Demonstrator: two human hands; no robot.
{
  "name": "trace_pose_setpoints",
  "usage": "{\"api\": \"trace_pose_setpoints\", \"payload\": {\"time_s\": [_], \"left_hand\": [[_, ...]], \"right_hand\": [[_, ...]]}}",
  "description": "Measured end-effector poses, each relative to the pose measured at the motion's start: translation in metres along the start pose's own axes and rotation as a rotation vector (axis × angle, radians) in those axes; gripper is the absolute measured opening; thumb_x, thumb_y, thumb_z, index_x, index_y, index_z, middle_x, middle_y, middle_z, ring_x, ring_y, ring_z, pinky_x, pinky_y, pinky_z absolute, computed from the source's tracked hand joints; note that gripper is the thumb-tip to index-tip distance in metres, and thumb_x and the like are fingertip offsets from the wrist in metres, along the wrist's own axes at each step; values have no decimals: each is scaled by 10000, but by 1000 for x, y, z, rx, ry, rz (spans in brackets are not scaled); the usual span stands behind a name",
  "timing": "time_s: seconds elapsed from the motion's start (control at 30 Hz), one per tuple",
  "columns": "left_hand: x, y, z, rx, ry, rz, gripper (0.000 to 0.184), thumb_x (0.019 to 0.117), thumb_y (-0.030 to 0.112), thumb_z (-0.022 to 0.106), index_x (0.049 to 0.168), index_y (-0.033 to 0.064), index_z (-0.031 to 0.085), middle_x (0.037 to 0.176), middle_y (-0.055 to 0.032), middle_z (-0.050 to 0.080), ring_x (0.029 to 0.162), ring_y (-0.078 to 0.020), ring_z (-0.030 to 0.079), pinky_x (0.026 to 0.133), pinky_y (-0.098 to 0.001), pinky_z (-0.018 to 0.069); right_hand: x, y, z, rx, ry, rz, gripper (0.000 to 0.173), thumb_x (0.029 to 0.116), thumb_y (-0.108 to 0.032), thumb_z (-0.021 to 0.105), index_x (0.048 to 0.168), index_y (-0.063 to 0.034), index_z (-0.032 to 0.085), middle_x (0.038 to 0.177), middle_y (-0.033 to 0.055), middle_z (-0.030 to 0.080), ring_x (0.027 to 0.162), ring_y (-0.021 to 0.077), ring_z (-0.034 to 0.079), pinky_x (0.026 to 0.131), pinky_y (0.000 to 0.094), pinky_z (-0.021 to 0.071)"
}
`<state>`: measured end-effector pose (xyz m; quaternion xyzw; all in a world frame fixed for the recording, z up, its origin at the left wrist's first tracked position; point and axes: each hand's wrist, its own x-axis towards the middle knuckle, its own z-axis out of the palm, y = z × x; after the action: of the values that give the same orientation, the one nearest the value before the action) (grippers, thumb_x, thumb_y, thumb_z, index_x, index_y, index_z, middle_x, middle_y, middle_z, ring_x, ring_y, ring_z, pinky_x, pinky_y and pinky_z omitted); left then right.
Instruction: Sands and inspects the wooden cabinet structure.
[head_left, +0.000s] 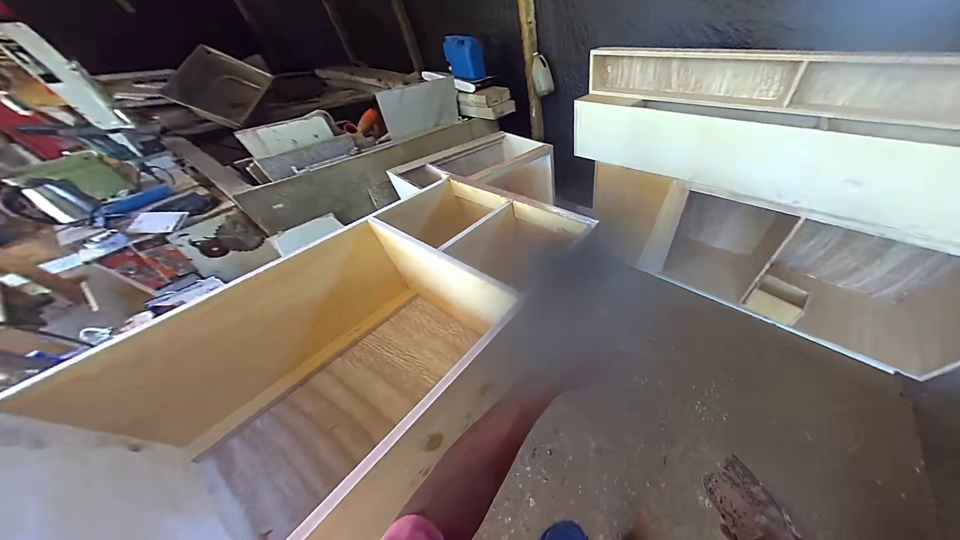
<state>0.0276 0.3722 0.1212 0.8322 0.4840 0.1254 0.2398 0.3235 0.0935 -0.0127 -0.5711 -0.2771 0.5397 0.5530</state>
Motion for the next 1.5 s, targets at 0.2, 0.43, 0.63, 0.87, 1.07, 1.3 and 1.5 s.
{"api": "trace_pose_setpoints", "payload": {"time_s": [0.2, 0.43, 0.63, 0.87, 1.07, 1.3, 1.5], "left_hand": [[128, -6, -19, 170, 50, -110, 872, 963, 724, 430, 1609, 147, 331, 1729, -69, 92, 1594, -268, 59, 1260, -583, 107], [263, -38, -24, 250, 129, -185, 956, 945, 691, 513, 1626, 75, 248, 1712, -143, 144, 1589, -300, 92, 1246, -616, 83], [301, -35, -26, 225, -23, -340, 847, 991, 575, 518, 1580, -2, 322, 1690, -195, 195, 1571, -375, 150, 1219, -689, 70], [250, -41, -28, 119, 806, -634, 392, 1027, 351, 539, 1329, 144, 679, 1200, -82, 730, 1060, -253, 716, 871, -526, 589], [245, -63, -27, 95, 1170, -1281, 563, 1033, 419, 531, 1464, 57, 502, 1401, -171, 608, 1250, -341, 624, 1021, -599, 497], [260, -69, -21, 204, 1296, -1393, 560, 1032, 401, 529, 1498, 97, 461, 1389, -71, 634, 1050, -248, 707, 906, -510, 561], [262, -77, -20, 288, 1331, -1399, 559, 1027, 449, 510, 1492, 141, 476, 1382, -47, 641, 1012, -218, 717, 851, -498, 572]], "right_hand": [[195, -103, 32, 204, -288, 20, 734, 911, -501, 679, 1456, -80, 425, 1252, 146, 669, 1072, 315, 697, 889, 565, 590], [380, -196, 113, 455, -518, 115, 612, 864, -436, 670, 1356, -109, 511, 1252, 198, 669, 1087, 399, 688, 852, 622, 580], [511, -254, 164, -111, -698, -333, 515, 957, -152, 516, 1440, 24, 469, 1320, 101, 647, 1158, 198, 668, 972, 423, 588], [650, -279, 280, -928, -1251, -1470, 512, 953, -112, 456, 1443, -171, 592, 1528, 29, 535, 1490, 249, 395, 1217, 548, 325], [687, -256, 332, -721, -1791, -1834, 468, 971, -87, 532, 1427, -162, 609, 1579, 59, 471, 1529, 265, 317, 1260, 584, 187], [722, -259, 403, -634, -1894, -1951, 509, 949, -133, 544, 1449, -38, 562, 1541, 171, 495, 1462, 359, 418, 1212, 593, 280], [734, -261, 436, -621, -1819, -2004, 481, 999, -90, 511, 1477, -122, 558, 1575, 88, 475, 1508, 338, 349, 1194, 721, 163]]}}
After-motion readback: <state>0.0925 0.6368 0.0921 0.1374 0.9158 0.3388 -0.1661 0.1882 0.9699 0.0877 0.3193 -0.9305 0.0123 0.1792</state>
